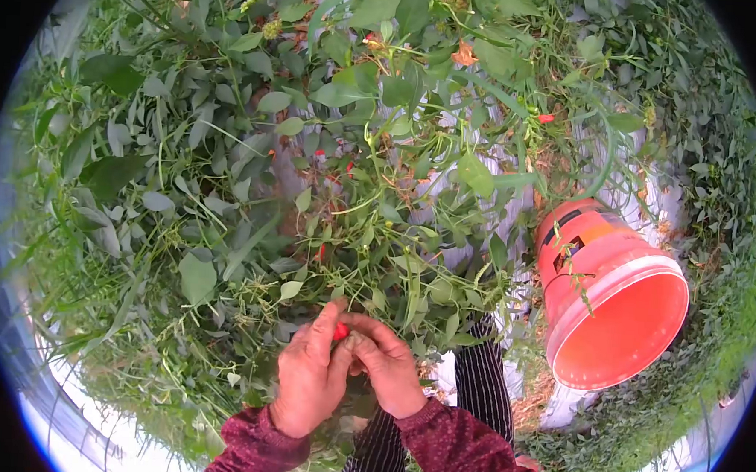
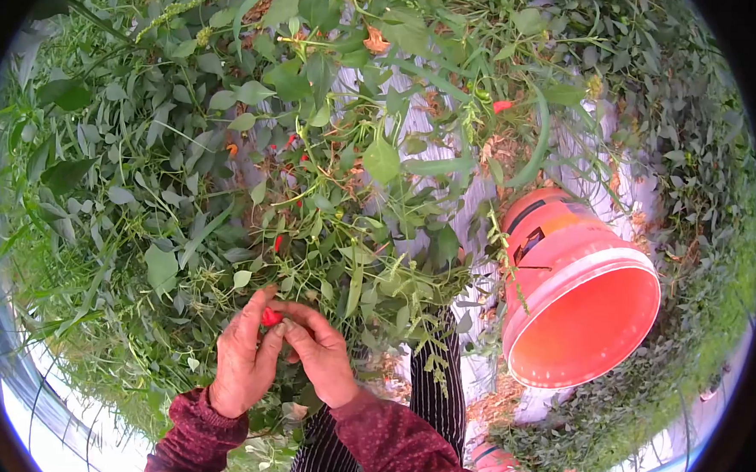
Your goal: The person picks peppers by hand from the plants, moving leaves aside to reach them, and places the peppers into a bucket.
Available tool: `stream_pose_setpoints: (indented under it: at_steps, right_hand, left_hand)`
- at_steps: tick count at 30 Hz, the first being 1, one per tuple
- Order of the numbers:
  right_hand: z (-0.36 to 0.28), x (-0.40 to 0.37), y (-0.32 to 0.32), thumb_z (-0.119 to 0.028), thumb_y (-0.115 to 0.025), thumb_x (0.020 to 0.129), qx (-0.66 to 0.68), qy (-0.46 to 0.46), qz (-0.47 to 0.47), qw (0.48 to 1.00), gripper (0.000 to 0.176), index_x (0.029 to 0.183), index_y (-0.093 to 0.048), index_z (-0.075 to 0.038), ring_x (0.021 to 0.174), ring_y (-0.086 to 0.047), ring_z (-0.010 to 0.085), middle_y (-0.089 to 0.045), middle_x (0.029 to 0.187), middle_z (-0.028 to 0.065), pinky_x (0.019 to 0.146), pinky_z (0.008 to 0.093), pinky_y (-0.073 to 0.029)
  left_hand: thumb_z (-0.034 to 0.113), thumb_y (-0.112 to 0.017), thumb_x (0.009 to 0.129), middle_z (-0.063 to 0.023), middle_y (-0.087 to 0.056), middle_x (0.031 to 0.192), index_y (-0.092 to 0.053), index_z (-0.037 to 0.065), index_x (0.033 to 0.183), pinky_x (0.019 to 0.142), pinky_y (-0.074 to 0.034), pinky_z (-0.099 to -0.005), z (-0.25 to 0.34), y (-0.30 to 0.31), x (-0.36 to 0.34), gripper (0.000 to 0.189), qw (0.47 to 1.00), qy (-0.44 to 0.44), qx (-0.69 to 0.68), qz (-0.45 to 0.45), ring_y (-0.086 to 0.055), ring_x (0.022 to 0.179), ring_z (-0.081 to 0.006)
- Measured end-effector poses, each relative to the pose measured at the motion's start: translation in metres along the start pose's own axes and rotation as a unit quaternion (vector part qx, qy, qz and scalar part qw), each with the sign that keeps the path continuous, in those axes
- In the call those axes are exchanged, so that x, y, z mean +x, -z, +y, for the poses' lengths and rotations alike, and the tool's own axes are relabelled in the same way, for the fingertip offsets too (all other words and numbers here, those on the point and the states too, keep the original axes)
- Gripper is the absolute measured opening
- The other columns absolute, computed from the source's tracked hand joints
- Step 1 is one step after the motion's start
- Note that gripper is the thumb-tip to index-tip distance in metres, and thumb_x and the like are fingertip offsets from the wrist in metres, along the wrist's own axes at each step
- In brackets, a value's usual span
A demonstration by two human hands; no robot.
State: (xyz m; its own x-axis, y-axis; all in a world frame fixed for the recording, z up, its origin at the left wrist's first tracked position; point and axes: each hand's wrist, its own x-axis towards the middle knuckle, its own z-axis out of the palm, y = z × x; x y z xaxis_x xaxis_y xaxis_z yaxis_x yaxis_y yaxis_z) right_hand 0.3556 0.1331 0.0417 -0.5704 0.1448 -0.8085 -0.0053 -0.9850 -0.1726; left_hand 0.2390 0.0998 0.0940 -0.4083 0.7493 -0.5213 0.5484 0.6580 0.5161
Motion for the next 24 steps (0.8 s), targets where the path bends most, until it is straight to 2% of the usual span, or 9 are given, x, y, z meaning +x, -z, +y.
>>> stream_pose_setpoints:
  at_steps: [4,6,10,12,14,15,18,19,24]
  right_hand:
    - [-0.005,0.002,-0.001,-0.013,-0.056,0.089,-0.038,0.009,0.095,0.995,0.026,0.114,-0.055,-0.008,0.077,-0.050,0.0025,-0.057,0.093,-0.0040,0.062,0.0171,-0.042]
    - [0.001,0.008,0.007,-0.006,-0.059,0.086,-0.083,0.117,0.130,0.981,0.024,0.110,-0.056,-0.007,0.073,-0.048,0.0018,-0.053,0.088,-0.0041,0.062,0.0161,-0.041]
    - [-0.004,0.012,0.009,0.001,-0.057,0.085,-0.111,0.156,0.151,0.970,0.023,0.107,-0.056,-0.005,0.072,-0.048,0.0024,-0.051,0.086,-0.0032,0.063,0.0161,-0.041]
    - [-0.013,0.009,0.004,-0.002,-0.055,0.086,-0.086,0.136,0.143,0.977,0.024,0.110,-0.055,-0.005,0.074,-0.051,0.0038,-0.053,0.087,-0.0022,0.063,0.0166,-0.042]
    - [-0.021,0.008,0.002,-0.010,-0.051,0.090,0.002,0.016,0.104,0.994,0.026,0.115,-0.054,-0.005,0.075,-0.053,0.0049,-0.056,0.089,-0.0012,0.064,0.0180,-0.044]
    - [-0.014,0.012,0.009,-0.020,-0.048,0.093,0.018,0.011,0.056,0.998,0.030,0.119,-0.052,-0.005,0.075,-0.053,0.0052,-0.058,0.091,-0.0008,0.064,0.0196,-0.044]
    - [-0.006,0.008,0.018,-0.025,-0.049,0.093,0.017,-0.021,0.028,0.999,0.033,0.119,-0.052,-0.005,0.075,-0.053,0.0056,-0.059,0.091,-0.0010,0.065,0.0208,-0.045]
    - [0.000,0.012,0.015,-0.026,-0.050,0.093,0.103,-0.019,0.030,0.994,0.033,0.118,-0.051,-0.006,0.074,-0.053,0.0054,-0.059,0.091,-0.0013,0.063,0.0207,-0.044]
    - [-0.005,0.019,0.017,-0.017,-0.053,0.091,0.184,0.015,0.094,0.978,0.021,0.110,-0.052,-0.008,0.071,-0.053,0.0074,-0.059,0.090,0.0003,0.057,0.0206,-0.042]
  left_hand:
    - [0.000,-0.060,0.079,-0.0120,-0.061,0.093,-0.043,0.000,0.124,0.074,-0.047,-0.0291,-0.009,0.002,0.010,0.048,0.998,0.010,-0.017,0.058,-0.059,0.079,-0.0184]
    - [0.001,-0.062,0.078,-0.0121,-0.061,0.090,-0.047,-0.001,0.120,0.073,-0.047,-0.0310,-0.004,0.003,0.019,0.044,0.990,0.051,-0.087,0.101,-0.059,0.078,-0.0191]
    - [0.004,-0.061,0.081,-0.0143,-0.060,0.086,-0.049,0.000,0.118,0.070,-0.048,-0.0310,-0.012,-0.006,0.028,0.040,0.998,-0.013,-0.033,0.047,-0.059,0.073,-0.0245]
    - [0.007,-0.059,0.083,-0.0152,-0.060,0.086,-0.049,0.000,0.118,0.069,-0.048,-0.0318,-0.014,-0.014,0.027,0.038,0.999,-0.011,-0.049,0.020,-0.060,0.073,-0.0263]
    - [0.012,-0.054,0.087,-0.0172,-0.061,0.088,-0.048,-0.001,0.118,0.066,-0.049,-0.0334,-0.016,-0.019,0.028,0.035,0.997,-0.021,-0.073,-0.020,-0.062,0.072,-0.0298]
    - [0.017,-0.051,0.089,-0.0155,-0.063,0.083,-0.048,0.000,0.119,0.063,-0.049,-0.0350,-0.017,-0.023,0.028,0.035,0.996,-0.031,-0.078,-0.032,-0.062,0.069,-0.0307]
    - [0.021,-0.051,0.090,-0.0132,-0.063,0.075,-0.048,0.001,0.120,0.060,-0.049,-0.0364,-0.015,-0.028,0.028,0.036,0.997,-0.051,-0.034,-0.047,-0.061,0.062,-0.0306]
    - [0.026,-0.053,0.089,-0.0117,-0.062,0.071,-0.048,0.001,0.119,0.058,-0.049,-0.0381,-0.017,-0.029,0.029,0.040,0.997,-0.045,-0.016,-0.055,-0.060,0.058,-0.0293]
    - [0.035,-0.056,0.085,-0.0123,-0.063,0.074,-0.051,0.004,0.115,0.058,-0.049,-0.0379,-0.018,-0.028,0.044,0.043,0.991,-0.039,0.069,-0.110,-0.061,0.060,-0.0276]
